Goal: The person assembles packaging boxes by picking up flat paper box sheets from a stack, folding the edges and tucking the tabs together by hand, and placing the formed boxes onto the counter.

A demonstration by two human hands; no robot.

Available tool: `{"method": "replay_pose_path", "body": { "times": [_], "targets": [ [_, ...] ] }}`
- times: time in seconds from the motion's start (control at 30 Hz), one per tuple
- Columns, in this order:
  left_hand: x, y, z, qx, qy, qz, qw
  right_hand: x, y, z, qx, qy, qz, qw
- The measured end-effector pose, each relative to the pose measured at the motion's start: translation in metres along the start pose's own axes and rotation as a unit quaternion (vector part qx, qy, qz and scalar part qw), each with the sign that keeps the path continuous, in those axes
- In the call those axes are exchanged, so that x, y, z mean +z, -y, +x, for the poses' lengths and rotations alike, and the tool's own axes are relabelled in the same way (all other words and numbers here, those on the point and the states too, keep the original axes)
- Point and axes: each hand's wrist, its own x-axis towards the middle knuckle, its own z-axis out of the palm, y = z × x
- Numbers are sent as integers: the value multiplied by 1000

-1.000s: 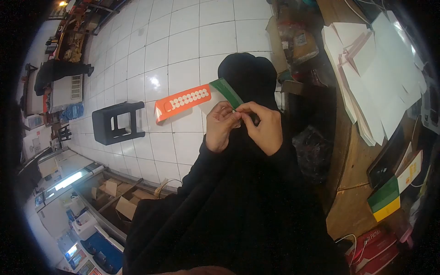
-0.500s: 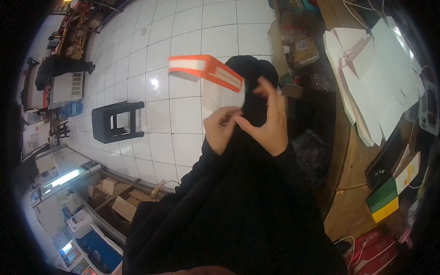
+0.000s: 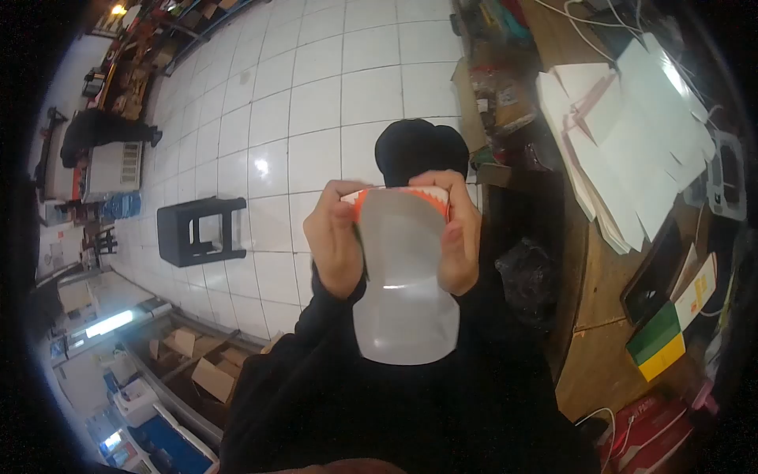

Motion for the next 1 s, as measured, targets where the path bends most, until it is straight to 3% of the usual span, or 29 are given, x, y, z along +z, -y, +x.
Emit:
{"method": "replay_pose_path", "body": {
  "times": [0.03, 0.07, 0.13, 0.2, 0.23, 0.27, 0.3, 0.33, 0.37, 0.4, 0.43, 0.47, 0.5, 0.57, 0.63, 0.7, 0.73, 0.77, 0.8, 0.83, 0.87, 0.9, 0.93, 0.97, 1.0],
  "targets": [
    [10, 5, -2, 47, -34, 100, 993, -1, 1, -5, 1, -35, 60, 998],
    [16, 8, -2, 30, -32, 103, 994, -6, 7, -7, 34, -40, -85, 995],
    [20, 18, 2, 22, -25, 103, 994, 0, 9, 0, -56, -88, -314, 944],
    [18, 27, 9, 140, -151, 184, 961, 22, 15, 4, -34, -139, -255, 956],
    [16, 27, 18, 203, -250, 170, 931, 19, 18, 2, -9, -112, -228, 967],
    [10, 26, 18, 137, -303, 92, 939, 16, 21, 1, 18, -86, -202, 975],
    [2, 21, 16, 129, -281, 102, 946, 7, 24, -3, 54, 12, -210, 976],
    [-3, 13, 10, 75, -198, -20, 977, 4, 29, -3, 15, -8, -218, 976],
    [-1, -3, 10, 38, -107, -58, 992, 4, 33, -1, -26, -24, -228, 973],
    [-1, 0, 6, 28, -22, -73, 997, 2, 38, 0, -34, -49, -254, 965],
    [-7, 5, 2, 15, 67, -28, 997, 1, 42, 0, -18, -111, -181, 977],
    [-14, 15, -5, 25, 91, -46, 994, 2, 46, 0, -6, -169, -104, 980],
    [-20, 31, -14, -18, 110, -72, 991, 3, 48, 0, -14, -188, -120, 975],
    [-30, 54, -30, -116, 137, -107, 978, 5, 50, -2, 34, -130, -52, 990],
    [-39, 47, -36, -115, 111, -109, 981, 1, 52, -1, 45, -90, -79, 992],
    [-42, 31, -33, -115, 73, -103, 985, -4, 48, 0, 190, 18, -53, 980],
    [-38, 19, -27, -42, 27, -75, 996, -14, 49, 7, 325, 139, -43, 934],
    [-30, 10, -19, 31, -19, -48, 998, -13, 48, 4, 324, 139, -42, 935],
    [-1, -3, -6, 99, -187, -103, 972, -11, 47, 0, 286, 148, 75, 944],
    [-8, 4, -8, 100, -185, -104, 972, -10, 45, -5, 243, 154, 190, 939],
    [-24, 20, -12, 54, -139, -169, 974, -14, 41, -8, 241, 152, 188, 940],
    [-40, 34, -12, 6, -91, -234, 968, -19, 37, -11, 212, 233, 214, 925],
    [-48, 49, -9, 131, 14, -98, 986, -25, 33, -15, 181, 314, 236, 902],
    [-44, 39, 2, 273, 93, 9, 958, -30, 34, -18, 149, 394, 256, 870],
    [-24, 33, -3, 131, 89, -82, 984, -36, 41, -24, 224, 361, 286, 859]
  ]
}}
